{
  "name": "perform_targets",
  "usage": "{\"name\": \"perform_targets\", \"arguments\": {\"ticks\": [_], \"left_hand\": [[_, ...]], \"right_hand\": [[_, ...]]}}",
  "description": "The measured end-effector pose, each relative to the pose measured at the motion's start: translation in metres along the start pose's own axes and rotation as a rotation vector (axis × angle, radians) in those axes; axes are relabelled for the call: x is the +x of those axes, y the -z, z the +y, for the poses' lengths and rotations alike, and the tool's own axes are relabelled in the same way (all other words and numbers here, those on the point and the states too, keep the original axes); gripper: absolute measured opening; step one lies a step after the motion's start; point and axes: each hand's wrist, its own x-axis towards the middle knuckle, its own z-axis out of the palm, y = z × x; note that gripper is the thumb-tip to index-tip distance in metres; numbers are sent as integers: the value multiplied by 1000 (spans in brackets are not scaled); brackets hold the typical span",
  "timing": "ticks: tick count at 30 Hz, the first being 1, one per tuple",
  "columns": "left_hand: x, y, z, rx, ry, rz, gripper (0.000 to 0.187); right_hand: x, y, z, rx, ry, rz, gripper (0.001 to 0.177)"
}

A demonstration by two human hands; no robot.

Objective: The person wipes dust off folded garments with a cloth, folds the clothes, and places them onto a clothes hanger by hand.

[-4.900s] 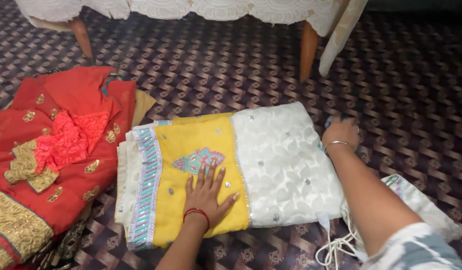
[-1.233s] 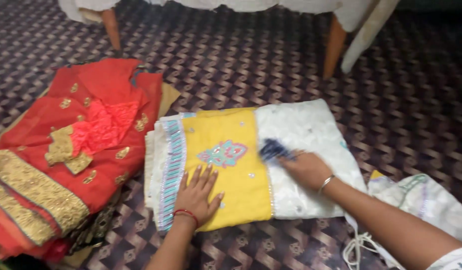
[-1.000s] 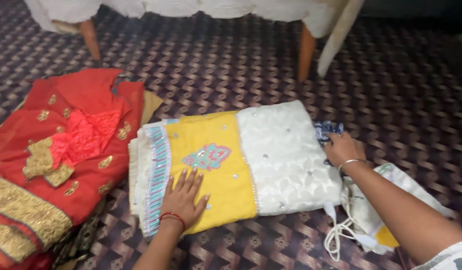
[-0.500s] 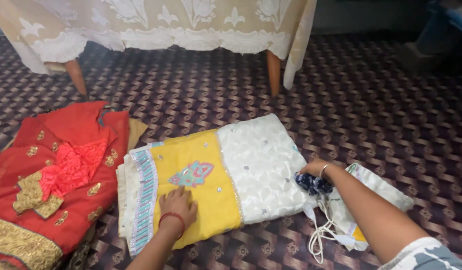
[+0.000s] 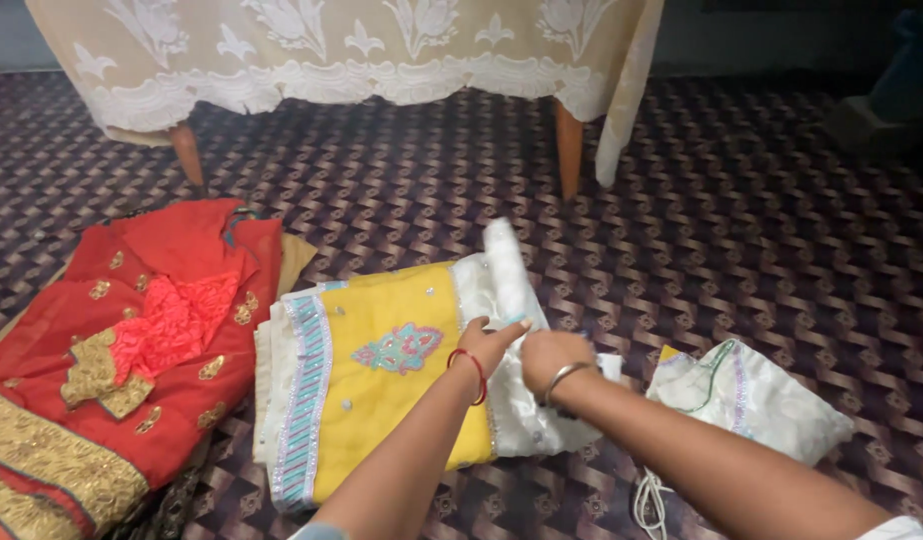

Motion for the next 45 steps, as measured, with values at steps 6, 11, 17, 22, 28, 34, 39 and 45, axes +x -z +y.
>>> {"name": "perform_targets", "arguments": {"ticks": [6, 11, 17, 22, 28, 34, 39, 45], "left_hand": [[27, 12, -12, -118, 189, 274, 69], [100, 32, -41, -488, 339, 28, 40], [107, -1, 67, -419, 379, 9, 28], [139, -44, 171, -323, -11, -228, 16], [92, -43, 341, -726, -105, -350, 29], [-27, 18, 449, -762, -296, -347, 44], [40, 38, 396, -771, -319, -288, 41], [151, 68, 135, 1046, -696, 45, 50]], "right_hand": [[-39, 17, -35, 47, 125, -40, 24], [-40, 39, -7, 113, 148, -121, 30], [-25, 56, 88, 437, 136, -34, 36], [-37, 114, 147, 851, 112, 132, 30], [-129, 270, 139, 666, 70, 395, 26], [-226, 363, 57, 174, -179, 669, 35], [-213, 353, -4, -155, -228, 551, 27], [-116, 166, -85, -275, 62, 306, 22]]}}
